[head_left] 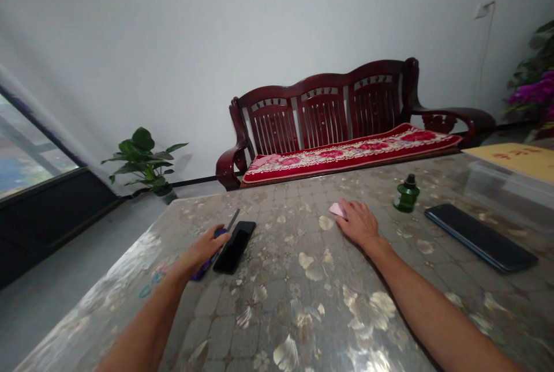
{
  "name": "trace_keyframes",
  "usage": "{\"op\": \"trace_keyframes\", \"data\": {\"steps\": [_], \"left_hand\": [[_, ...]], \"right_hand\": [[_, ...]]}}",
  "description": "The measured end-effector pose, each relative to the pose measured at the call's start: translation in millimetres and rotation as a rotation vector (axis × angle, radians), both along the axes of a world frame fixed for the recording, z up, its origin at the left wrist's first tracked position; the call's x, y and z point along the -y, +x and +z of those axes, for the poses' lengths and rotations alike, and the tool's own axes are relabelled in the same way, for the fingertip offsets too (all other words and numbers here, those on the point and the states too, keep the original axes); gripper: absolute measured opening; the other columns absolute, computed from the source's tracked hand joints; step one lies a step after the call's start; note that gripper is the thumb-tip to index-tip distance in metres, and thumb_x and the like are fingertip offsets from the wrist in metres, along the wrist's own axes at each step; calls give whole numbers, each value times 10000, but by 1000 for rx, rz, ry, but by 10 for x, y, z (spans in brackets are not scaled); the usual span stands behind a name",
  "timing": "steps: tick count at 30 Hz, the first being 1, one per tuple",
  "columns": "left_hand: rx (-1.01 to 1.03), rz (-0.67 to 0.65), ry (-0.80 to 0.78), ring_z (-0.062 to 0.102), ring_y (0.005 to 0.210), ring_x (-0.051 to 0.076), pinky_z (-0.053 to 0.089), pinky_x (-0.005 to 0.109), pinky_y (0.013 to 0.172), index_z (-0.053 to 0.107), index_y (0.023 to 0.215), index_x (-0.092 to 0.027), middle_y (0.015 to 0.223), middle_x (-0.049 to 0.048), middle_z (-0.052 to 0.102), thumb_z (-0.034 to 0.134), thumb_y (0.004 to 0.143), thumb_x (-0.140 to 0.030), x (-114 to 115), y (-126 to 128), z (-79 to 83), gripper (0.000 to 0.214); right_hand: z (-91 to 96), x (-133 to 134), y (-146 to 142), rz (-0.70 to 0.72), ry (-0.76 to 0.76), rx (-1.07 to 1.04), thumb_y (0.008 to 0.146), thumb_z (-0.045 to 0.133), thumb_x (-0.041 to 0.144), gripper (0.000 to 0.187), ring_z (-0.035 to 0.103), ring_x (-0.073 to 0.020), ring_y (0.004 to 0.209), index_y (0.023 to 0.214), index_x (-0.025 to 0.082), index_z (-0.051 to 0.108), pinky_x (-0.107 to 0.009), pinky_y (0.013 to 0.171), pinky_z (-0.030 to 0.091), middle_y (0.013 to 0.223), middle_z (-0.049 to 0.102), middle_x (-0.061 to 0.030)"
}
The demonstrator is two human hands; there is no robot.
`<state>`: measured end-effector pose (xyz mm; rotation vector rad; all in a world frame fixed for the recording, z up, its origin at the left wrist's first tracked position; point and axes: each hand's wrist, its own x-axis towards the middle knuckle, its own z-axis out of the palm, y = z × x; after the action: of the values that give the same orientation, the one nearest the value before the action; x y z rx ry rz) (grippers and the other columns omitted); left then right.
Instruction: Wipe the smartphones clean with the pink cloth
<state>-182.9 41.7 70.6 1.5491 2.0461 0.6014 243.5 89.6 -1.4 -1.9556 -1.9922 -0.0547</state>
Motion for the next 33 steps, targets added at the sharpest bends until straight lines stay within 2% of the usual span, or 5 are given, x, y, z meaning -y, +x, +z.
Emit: {"op": "trace_keyframes", "data": {"steps": [5, 10, 18, 22, 33], "left_hand": [[831, 11, -270, 656, 1079, 283, 529, 413, 899, 594, 1223, -100, 1025, 97, 738, 318, 972, -511, 86, 148, 143, 555], [1073, -46, -300, 654, 1102, 286, 520, 441, 912, 603, 1238, -86, 1100, 154, 716, 245, 975, -563, 121, 555, 47, 652], [940, -205, -244, 681, 1013, 304, 555, 413, 821, 581, 1217, -112, 1077, 177, 711, 627, 782, -560, 26, 1138, -123, 625], [470, -349, -20, 663, 1028, 293, 530, 399, 856, 486, 1340, -152, 1092, 120, 702, 695, 713, -408, -9, 1512, -156, 709], [-197, -610, 239, 554, 1190, 323, 397, 428, 1041, 464, 1375, -191, 1286, 125, 614, 729, 638, -236, -2, 2104, -544, 785]], "right_hand": [[2, -57, 8, 2, -17, 25, 917, 520, 362, 413, 528, -284, 1017, 1295, 203, 573, -349, 833, 391, 1130, 630, -126], [-24, -119, 34, 8, -49, -64, 935, 472, 293, 291, 558, -248, 1002, 1120, 203, 678, -315, 830, 393, 1051, 653, -111], [-167, -206, 179, -7, 100, -823, 826, 541, 480, 344, 561, -182, 761, 900, 187, 705, -264, 689, 400, 813, 666, -23], [-166, -203, 222, 46, 200, -1229, 742, 612, 587, 415, 486, -152, 654, 733, 175, 656, -259, 633, 380, 653, 576, 12], [-205, -226, 234, 101, 167, -1505, 650, 712, 546, 457, 419, -109, 560, 888, 157, 674, -235, 524, 335, 656, 575, 26]]}}
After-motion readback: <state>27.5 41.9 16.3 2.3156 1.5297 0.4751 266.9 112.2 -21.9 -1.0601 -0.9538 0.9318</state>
